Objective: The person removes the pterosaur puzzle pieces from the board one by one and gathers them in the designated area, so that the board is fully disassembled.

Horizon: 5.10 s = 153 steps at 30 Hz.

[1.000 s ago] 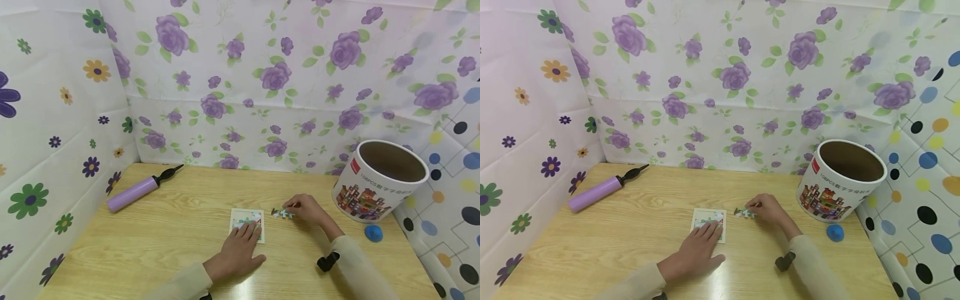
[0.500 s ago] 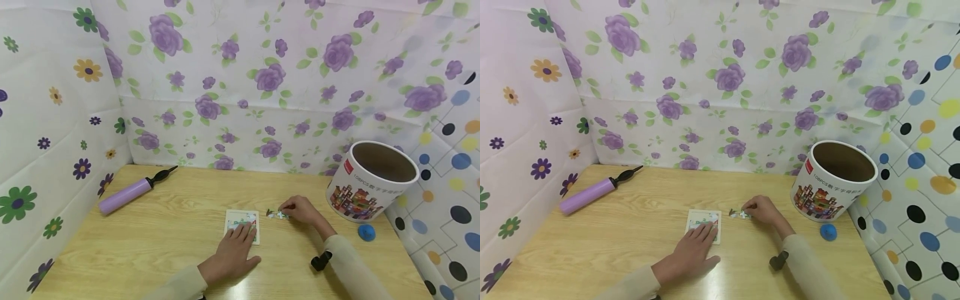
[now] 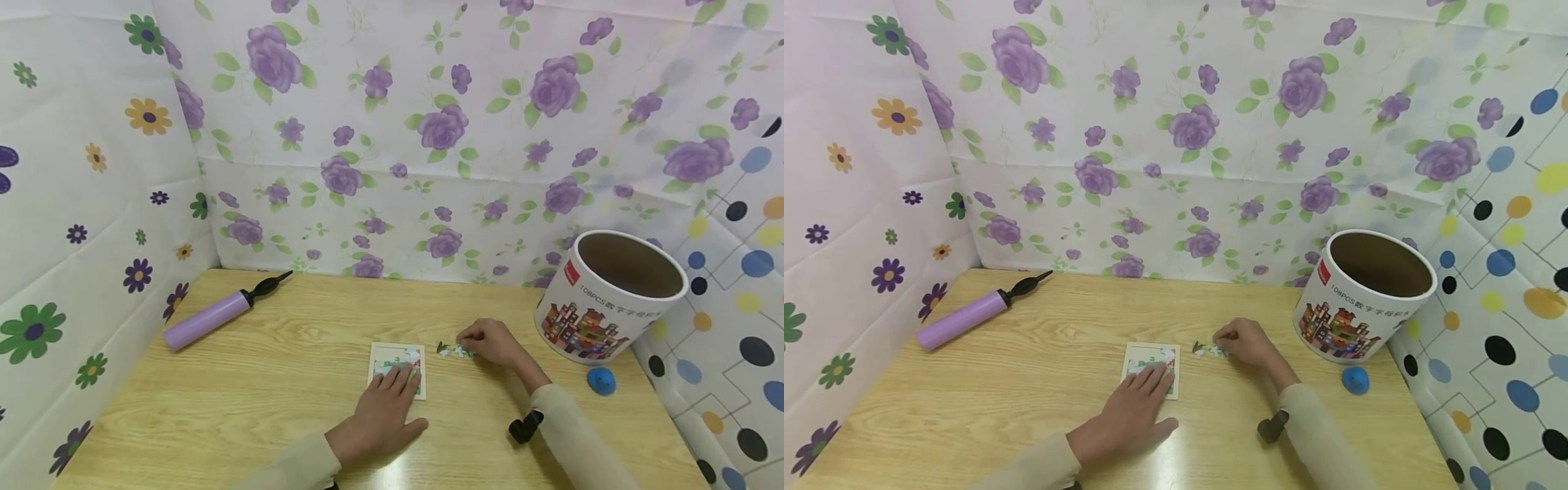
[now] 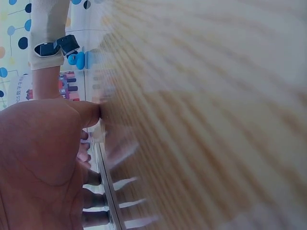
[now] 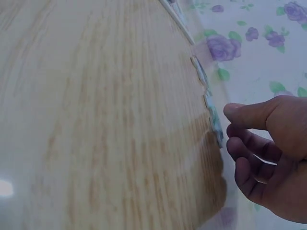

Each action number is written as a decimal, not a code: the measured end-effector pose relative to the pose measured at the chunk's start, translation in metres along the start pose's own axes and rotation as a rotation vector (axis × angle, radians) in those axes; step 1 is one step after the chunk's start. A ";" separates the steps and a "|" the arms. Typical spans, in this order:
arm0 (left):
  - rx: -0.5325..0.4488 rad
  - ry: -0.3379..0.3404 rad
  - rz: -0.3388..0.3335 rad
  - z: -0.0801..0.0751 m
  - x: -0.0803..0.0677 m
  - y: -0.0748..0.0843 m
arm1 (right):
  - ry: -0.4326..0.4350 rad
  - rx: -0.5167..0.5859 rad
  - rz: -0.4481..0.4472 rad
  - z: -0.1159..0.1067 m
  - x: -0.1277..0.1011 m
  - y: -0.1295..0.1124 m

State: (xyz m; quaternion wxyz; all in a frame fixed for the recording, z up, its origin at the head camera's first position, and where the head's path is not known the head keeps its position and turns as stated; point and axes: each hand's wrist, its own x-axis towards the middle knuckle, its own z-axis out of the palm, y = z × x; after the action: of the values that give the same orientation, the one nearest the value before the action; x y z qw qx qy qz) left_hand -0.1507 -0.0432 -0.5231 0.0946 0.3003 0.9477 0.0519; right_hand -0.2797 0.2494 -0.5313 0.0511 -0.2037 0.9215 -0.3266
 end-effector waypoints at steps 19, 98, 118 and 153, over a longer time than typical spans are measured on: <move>-0.007 -0.004 0.003 0.000 -0.001 0.001 | 0.013 0.100 -0.057 0.021 0.015 -0.040; -0.033 0.008 -0.014 -0.001 -0.010 0.007 | -0.104 0.067 -0.168 0.016 0.016 -0.072; -0.035 0.021 -0.003 -0.002 -0.009 0.006 | 0.058 -0.001 -0.043 -0.021 -0.025 -0.013; 0.020 0.021 0.005 -0.001 -0.007 0.006 | 0.057 -0.049 0.043 -0.017 -0.024 0.038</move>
State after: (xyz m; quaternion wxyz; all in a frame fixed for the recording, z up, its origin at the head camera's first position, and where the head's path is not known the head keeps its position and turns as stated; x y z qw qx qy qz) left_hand -0.1423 -0.0423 -0.5205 0.0815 0.3029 0.9484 0.0458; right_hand -0.2744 0.2960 -0.5422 0.0267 -0.1758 0.9345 -0.3085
